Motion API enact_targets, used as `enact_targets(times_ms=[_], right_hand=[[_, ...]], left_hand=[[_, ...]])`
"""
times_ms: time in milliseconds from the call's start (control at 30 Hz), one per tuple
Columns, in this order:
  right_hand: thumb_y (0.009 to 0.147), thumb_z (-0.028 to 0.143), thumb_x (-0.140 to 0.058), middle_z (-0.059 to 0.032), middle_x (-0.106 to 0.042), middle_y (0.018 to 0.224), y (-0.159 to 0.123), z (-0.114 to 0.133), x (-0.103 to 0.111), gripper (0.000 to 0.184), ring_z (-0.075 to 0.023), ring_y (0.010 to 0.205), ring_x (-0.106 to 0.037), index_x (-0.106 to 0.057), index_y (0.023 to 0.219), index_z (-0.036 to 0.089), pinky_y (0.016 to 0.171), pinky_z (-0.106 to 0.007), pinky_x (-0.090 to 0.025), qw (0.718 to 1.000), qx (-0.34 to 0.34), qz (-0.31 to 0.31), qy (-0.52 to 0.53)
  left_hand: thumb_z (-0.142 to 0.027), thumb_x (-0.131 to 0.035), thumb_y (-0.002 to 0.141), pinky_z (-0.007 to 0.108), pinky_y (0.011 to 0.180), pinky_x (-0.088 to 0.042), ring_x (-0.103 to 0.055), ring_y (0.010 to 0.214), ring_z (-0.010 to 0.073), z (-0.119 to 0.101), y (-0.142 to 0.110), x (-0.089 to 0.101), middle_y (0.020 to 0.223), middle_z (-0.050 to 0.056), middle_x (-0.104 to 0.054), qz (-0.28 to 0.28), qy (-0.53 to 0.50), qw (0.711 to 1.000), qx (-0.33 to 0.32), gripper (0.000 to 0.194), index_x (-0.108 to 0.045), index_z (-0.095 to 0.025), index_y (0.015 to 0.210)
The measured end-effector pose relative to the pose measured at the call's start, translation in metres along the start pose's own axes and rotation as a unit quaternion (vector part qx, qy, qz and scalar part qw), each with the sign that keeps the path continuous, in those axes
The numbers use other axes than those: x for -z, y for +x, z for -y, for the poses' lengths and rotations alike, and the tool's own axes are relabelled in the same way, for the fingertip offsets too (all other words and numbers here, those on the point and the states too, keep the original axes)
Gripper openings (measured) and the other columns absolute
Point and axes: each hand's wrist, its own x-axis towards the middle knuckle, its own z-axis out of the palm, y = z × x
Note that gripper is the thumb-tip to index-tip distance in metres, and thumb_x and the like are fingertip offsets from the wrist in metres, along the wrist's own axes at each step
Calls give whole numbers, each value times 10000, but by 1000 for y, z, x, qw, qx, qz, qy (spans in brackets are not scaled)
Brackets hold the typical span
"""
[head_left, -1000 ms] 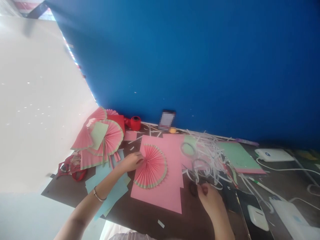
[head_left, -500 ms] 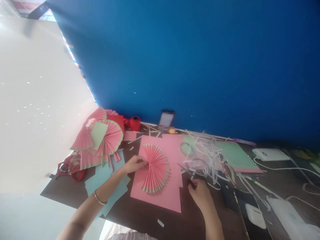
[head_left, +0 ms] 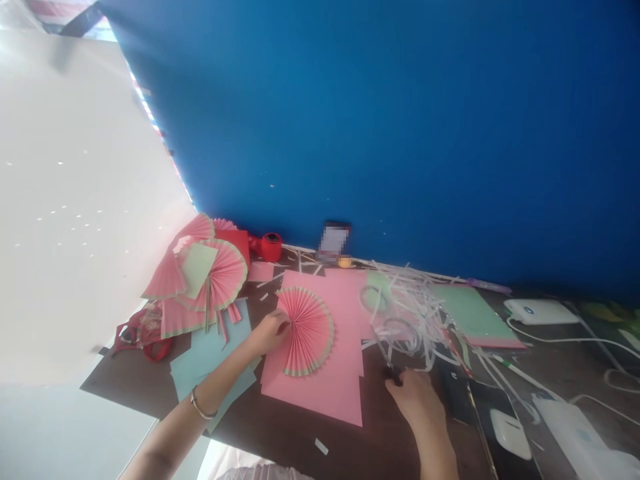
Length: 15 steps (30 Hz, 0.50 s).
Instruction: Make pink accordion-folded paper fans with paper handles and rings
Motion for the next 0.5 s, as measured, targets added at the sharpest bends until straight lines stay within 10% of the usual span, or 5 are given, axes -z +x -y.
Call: enact_targets(times_ms=[333,500], right_hand=[[816,373,-342,-160,-665,932,-29,-2,31,311,-330,840,-647,-527,962,171,651,-427,-461,997,-68,32,19],[746,566,-378,-172,-666,898,-31,0,45,419,-358,790,-646,-575,734,196,632,-465,-459,997,-68,-2,27]], left_hand=[[-176,-425,842,250,719,-446,-591,805,165,2,-9,9,896,55,-580,8,122,992,25,222,-625,-197,935],[-173,-419,838,246,707,-444,-593,812,169,4,-8,6,894,55,-588,8,128,991,24,230,-629,-197,930]])
